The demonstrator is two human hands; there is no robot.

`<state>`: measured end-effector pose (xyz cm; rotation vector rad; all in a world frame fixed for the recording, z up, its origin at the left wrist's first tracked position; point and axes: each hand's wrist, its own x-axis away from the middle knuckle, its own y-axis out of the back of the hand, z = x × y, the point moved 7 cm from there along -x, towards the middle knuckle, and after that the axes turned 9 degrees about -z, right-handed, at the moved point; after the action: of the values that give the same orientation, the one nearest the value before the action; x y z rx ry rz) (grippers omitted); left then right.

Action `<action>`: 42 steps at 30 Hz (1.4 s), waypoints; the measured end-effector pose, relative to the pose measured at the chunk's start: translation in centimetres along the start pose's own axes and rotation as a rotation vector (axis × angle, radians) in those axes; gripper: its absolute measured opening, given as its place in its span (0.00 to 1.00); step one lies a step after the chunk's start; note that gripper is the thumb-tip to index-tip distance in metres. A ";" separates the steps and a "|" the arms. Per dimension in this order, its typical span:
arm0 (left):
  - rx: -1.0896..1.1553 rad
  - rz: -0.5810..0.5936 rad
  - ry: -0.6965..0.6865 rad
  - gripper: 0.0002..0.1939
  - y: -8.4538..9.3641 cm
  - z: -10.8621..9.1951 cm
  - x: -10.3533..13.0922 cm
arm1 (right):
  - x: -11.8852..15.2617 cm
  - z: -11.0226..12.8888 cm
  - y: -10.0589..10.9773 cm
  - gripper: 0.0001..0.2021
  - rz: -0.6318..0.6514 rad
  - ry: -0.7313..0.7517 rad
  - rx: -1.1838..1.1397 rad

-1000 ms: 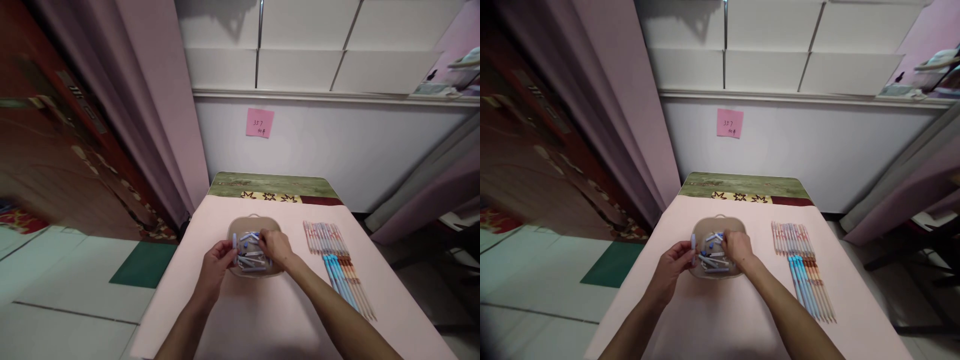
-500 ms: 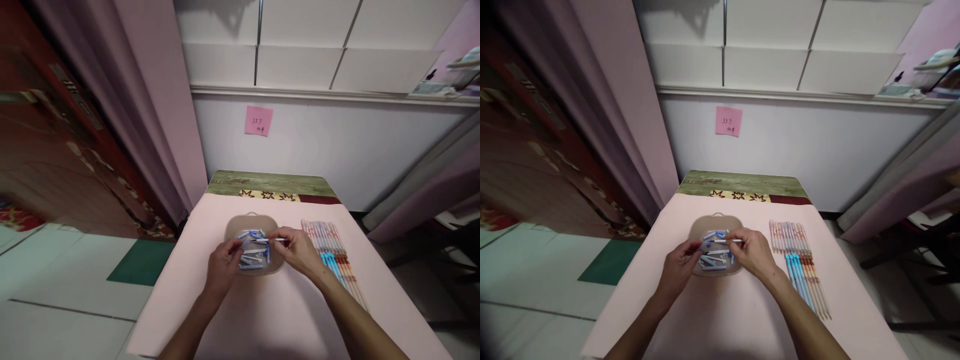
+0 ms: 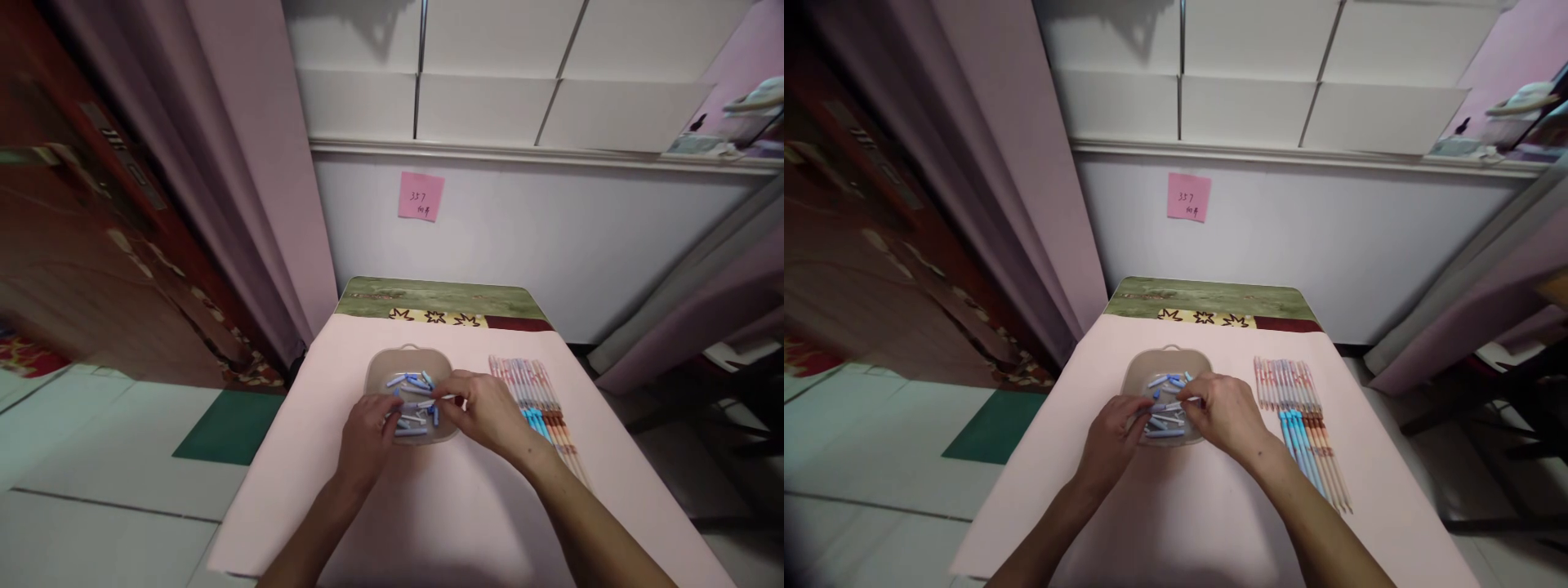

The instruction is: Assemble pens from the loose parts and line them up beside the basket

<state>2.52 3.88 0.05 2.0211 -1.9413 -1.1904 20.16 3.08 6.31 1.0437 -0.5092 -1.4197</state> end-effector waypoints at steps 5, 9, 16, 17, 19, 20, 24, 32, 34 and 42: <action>0.167 0.054 0.165 0.09 -1.1 0.3 0.6 | 0.2 -0.6 -0.5 0.13 -0.027 -0.112 -0.070; 0.183 0.084 0.148 0.10 -1.5 -0.5 0.7 | 0.7 -0.6 -1.2 0.08 0.022 -0.137 -0.043; 0.546 0.153 0.454 0.07 -2.9 -0.1 0.8 | 0.8 -1.9 0.5 0.21 -0.243 -0.195 -0.395; 0.634 0.154 0.542 0.07 -3.2 0.2 0.9 | 1.1 -2.8 0.5 0.19 -0.312 -0.232 -0.492; 0.753 0.143 0.669 0.10 -3.5 0.7 1.1 | 1.7 -4.4 -0.9 0.18 -0.347 -0.304 -0.649; 0.778 0.132 0.695 0.11 -3.6 0.8 1.1 | 2.0 -4.8 -2.1 0.17 -0.310 -0.322 -0.696; 0.759 0.080 0.662 0.11 -3.8 0.2 0.5 | 3.1 -3.6 -7.3 0.18 -0.072 -0.338 -0.832; 0.632 -0.122 0.600 0.18 -1.7 1.4 -3.0 | 2.5 -4.6 -5.7 0.18 -0.272 -0.378 -1.004; 0.436 -0.173 0.467 0.13 -0.3 2.5 -4.1 | 3.0 -6.1 -5.0 0.19 -0.329 -0.419 -1.012; -0.028 0.212 0.187 0.04 -4.6 4.1 -4.4 | 5.3 -7.7 -5.3 0.13 -0.307 -0.562 -1.115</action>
<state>4.33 10.39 -3.35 1.7874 -1.9749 -0.9395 24.39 1.06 -3.38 -0.1967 0.1128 -1.9006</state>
